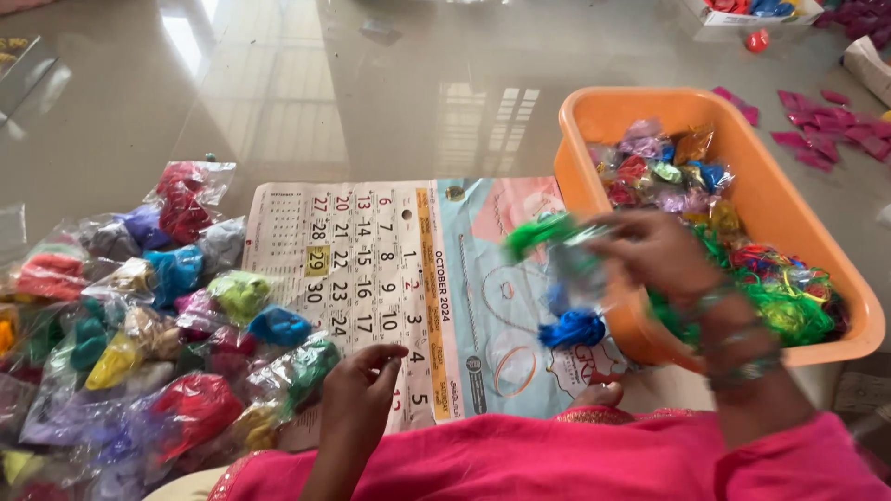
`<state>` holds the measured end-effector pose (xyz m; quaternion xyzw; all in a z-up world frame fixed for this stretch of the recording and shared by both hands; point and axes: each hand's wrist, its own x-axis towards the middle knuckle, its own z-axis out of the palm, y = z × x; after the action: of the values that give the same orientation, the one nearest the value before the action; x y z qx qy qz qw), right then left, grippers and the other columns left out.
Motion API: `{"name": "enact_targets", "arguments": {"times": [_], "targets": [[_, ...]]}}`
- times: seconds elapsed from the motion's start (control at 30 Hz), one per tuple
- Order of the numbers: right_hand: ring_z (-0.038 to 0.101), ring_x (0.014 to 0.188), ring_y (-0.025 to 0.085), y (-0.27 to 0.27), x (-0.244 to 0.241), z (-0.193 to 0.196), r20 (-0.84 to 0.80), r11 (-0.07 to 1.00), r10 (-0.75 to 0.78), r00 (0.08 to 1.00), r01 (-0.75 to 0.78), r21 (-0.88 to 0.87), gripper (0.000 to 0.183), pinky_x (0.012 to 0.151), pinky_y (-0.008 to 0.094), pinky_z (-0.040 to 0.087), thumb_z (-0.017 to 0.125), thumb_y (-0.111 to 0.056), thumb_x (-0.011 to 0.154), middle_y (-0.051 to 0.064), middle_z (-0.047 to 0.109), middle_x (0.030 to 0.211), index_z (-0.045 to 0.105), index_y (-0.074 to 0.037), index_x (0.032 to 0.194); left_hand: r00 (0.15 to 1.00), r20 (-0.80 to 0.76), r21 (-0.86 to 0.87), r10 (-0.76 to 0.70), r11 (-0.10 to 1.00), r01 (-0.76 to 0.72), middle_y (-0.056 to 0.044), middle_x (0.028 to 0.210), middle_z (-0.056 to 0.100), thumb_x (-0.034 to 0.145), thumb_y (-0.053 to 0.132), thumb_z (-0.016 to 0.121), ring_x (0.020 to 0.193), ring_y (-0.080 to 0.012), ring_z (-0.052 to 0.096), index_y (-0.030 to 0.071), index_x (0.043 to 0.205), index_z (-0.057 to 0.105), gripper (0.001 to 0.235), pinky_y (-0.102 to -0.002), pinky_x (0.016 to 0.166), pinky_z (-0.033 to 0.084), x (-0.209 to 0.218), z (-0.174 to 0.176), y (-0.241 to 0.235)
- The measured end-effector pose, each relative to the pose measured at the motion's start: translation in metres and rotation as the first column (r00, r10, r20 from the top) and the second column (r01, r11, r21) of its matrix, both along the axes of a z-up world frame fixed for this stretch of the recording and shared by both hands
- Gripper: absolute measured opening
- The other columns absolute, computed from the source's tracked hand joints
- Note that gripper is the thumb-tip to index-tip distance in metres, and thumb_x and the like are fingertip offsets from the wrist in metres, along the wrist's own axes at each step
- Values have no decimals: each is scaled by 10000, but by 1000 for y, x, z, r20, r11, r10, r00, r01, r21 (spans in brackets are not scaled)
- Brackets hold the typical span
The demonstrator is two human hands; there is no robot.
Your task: Untwisting, stretching, and organizing bundles of colorful decorative ribbons.
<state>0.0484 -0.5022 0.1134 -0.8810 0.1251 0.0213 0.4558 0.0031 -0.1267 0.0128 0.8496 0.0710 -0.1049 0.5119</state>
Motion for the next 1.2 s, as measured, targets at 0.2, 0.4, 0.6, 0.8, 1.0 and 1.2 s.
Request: {"name": "enact_targets", "arguments": {"times": [0.2, 0.4, 0.6, 0.8, 1.0, 1.2], "targets": [[628, 574, 90, 31, 14, -46, -248, 970, 240, 939, -223, 95, 457, 500, 281, 559, 716, -195, 856, 2, 731, 971, 668, -160, 1309, 999, 47, -72, 6, 997, -3, -69, 842, 808, 889, 177, 686, 630, -136, 742, 116, 1047, 808, 209, -309, 595, 575, -1, -7, 2], [675, 665, 109, 30, 12, -80, -276, 969, 246, 929, -234, 76, 364, 571, 292, 584, 711, -190, 893, 51, 754, 962, 749, -101, 1243, 998, -22, 21, 54, 998, -53, -77, 805, 789, 918, 202, 662, 583, -164, 710, 120, 1061, 804, 218, -347, 574, 546, -2, 13, 0], [693, 1068, 250, 58, 11, -156, -102, 710, 681, 725, -688, -150, 477, 912, 396, 542, 769, -199, 826, 129, 730, 1183, 689, -162, 1294, 930, 218, 1, 296, 953, -303, -79, 799, 748, 922, 205, 673, 639, -174, 685, 99, 1095, 783, 231, -355, 620, 533, 1, 0, 6], [697, 1080, 306, 65, 11, -146, -263, 720, 530, 806, -592, -363, 455, 959, 399, 539, 722, -270, 824, 133, 733, 1174, 682, -189, 1271, 935, 96, -112, 342, 937, -331, -39, 878, 733, 934, 189, 622, 683, -156, 704, 109, 1192, 717, 286, -342, 622, 570, 1, 11, 4], [755, 970, 310, 97, -7, -130, -421, 712, 318, 849, -508, -485, 475, 888, 408, 584, 746, -443, 835, 165, 782, 1040, 673, -152, 1204, 953, 125, -82, 275, 960, -266, -38, 898, 730, 936, 188, 627, 682, -157, 689, 123, 1185, 739, 280, -346, 630, 564, 2, 5, -1], [694, 997, 390, 90, -9, -175, -467, 554, 324, 823, -565, -611, 623, 851, 474, 563, 825, -369, 762, 218, 699, 1067, 557, -48, 1224, 962, 145, -86, 231, 972, -220, -53, 884, 741, 924, 191, 650, 691, -148, 684, 110, 1127, 765, 247, -342, 627, 553, 4, -5, -3]]}}
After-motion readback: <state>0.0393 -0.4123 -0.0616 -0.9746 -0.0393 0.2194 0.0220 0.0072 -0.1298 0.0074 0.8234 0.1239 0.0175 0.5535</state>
